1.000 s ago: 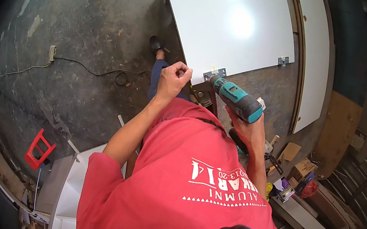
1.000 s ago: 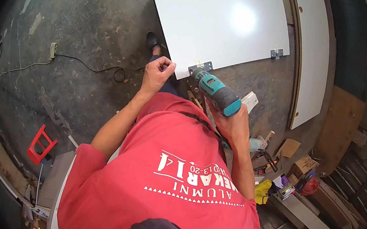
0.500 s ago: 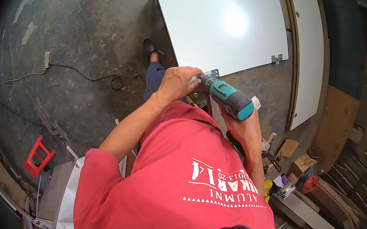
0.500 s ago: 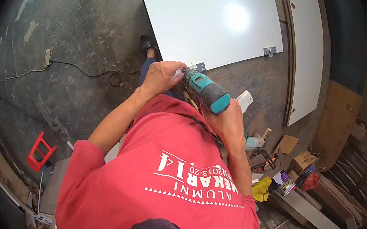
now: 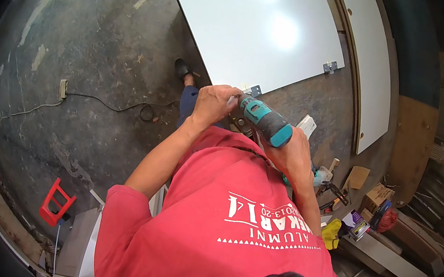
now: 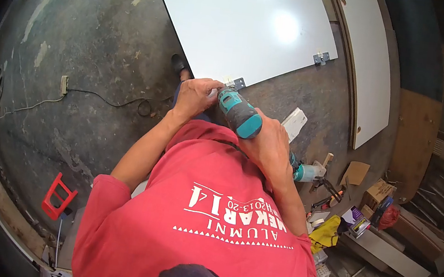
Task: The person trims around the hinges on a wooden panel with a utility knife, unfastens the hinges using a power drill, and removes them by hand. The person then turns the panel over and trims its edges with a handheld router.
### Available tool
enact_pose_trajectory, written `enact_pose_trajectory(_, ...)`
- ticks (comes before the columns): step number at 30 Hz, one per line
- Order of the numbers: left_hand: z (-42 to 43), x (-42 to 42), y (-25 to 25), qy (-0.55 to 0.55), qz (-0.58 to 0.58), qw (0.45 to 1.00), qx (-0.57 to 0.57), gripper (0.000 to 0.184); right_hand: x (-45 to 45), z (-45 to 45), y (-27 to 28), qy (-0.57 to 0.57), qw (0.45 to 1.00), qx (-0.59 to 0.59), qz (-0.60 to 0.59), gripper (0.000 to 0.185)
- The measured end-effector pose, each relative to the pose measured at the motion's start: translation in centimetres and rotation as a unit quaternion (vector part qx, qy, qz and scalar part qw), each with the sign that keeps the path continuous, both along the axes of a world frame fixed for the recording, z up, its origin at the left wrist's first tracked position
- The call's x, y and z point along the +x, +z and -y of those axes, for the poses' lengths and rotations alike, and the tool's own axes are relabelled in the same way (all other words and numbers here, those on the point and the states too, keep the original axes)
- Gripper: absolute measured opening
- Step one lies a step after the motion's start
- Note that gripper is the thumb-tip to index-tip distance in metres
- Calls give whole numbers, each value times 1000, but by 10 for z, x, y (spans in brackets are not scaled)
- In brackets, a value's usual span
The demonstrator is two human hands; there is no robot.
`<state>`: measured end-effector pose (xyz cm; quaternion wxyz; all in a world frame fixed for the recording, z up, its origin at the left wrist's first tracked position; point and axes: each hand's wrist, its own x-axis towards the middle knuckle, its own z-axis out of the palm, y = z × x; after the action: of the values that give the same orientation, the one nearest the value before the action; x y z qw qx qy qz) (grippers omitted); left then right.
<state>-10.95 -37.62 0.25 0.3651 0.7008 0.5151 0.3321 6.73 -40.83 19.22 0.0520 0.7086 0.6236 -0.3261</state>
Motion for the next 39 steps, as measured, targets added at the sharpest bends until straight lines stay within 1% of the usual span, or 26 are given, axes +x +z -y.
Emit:
enact_pose_trajectory(3, 2, 0, 2, -1, -1, 1000, -20, 16, 4, 7, -4, -6, 1000, 23, -7, 35)
enact_pose_trajectory(7, 5, 2, -1, 4, -30, 999, 14, 14, 13, 20, 1, -31, 998, 54, -29, 32)
enact_pose_trajectory(9, 7, 4, -6, 36, 24, 999, 23, 12, 25, 35, -1, -41, 996, 68, -43, 32)
enact_pose_trajectory(10, 10, 3, -5, 31, 18, 999, 27, 12, 35, 46, -8, -103, 982, 98, -126, 31)
enact_pose_trajectory(11, 11, 1, 1, 61, 48, 996, -36, 13, 41, 53, -12, -165, 956, 126, -208, 31)
enact_pose_trajectory(12, 12, 1, 5, 90, 77, 988, -98, 16, 47, 59, -14, -181, 938, 164, -246, 32)
enact_pose_trajectory(13, 14, 1, 1, 81, 71, 990, -95, 16, 54, 65, -16, -189, 934, 168, -251, 32)
enact_pose_trajectory(14, 13, 2, -3, 121, 221, 948, -193, 19, 61, 70, -19, -217, 927, 172, -253, 31)
enact_pose_trajectory(15, 11, 4, -6, 155, 362, 873, -288, 22, 67, 75, -21, -245, 919, 177, -254, 31)
enact_pose_trajectory(16, 12, 3, -8, 140, 420, 836, -324, 23, 72, 80, -22, -265, 911, 178, -262, 31)
enact_pose_trajectory(17, 13, 5, 2, 128, 468, 802, -349, 25, 78, 83, -23, -277, 905, 190, -262, 31)
enact_pose_trajectory(19, 13, 6, 8, 101, 505, 769, -378, 25, 90, 85, -26, -276, 900, 236, -241, 33)
enact_pose_trajectory(20, 12, 9, 10, 88, 498, 773, -383, 25, 98, 85, -30, -290, 894, 243, -241, 33)
enact_pose_trajectory(22, 11, 14, 12, 126, 484, 766, -403, 24, 116, 77, -38, -306, 870, 277, -269, 34)
enact_pose_trajectory(23, 12, 16, 14, 116, 478, 770, -406, 24, 125, 73, -42, -313, 860, 290, -279, 34)
enact_pose_trajectory(24, 11, 17, 17, 112, 464, 773, -419, 25, 135, 67, -45, -347, 855, 270, -276, 35)
enact_pose_trajectory(27, 0, 27, 23, 98, 426, 789, -432, 27, 160, 37, -61, -386, 837, 280, -267, 36)
enact_pose_trajectory(29, -12, 33, 34, 23, 465, 745, -477, 34, 176, 16, -70, -415, 840, 264, -228, 38)
enact_pose_trajectory(30, -22, 34, 38, -41, 488, 712, -502, 39, 182, 5, -72, -424, 841, 258, -215, 38)
enact_pose_trajectory(31, -32, 42, 39, -46, 488, 711, -505, 39, 188, -6, -73, -433, 841, 253, -203, 38)
enact_pose_trajectory(33, -50, 59, 54, -22, 428, 708, -562, 38, 196, -26, -79, -474, 819, 224, -233, 34)
enact_pose_trajectory(34, -59, 64, 44, -53, 402, 726, -555, 38, 198, -32, -83, -478, 820, 219, -228, 34)
enact_pose_trajectory(35, -68, 70, 46, -52, 404, 721, -560, 38, 199, -39, -87, -470, 819, 236, -228, 33)
enact_pose_trajectory(37, -85, 83, 50, -51, 252, 797, -547, 34, 205, -53, -89, -459, 823, 248, -224, 33)
enact_pose_trajectory(38, -87, 91, 43, -30, 237, 842, -483, 28, 205, -58, -87, -465, 826, 233, -215, 32)
enact_pose_trajectory(39, -93, 98, 35, -27, 239, 839, -487, 28, 206, -62, -85, -472, 829, 217, -207, 32)
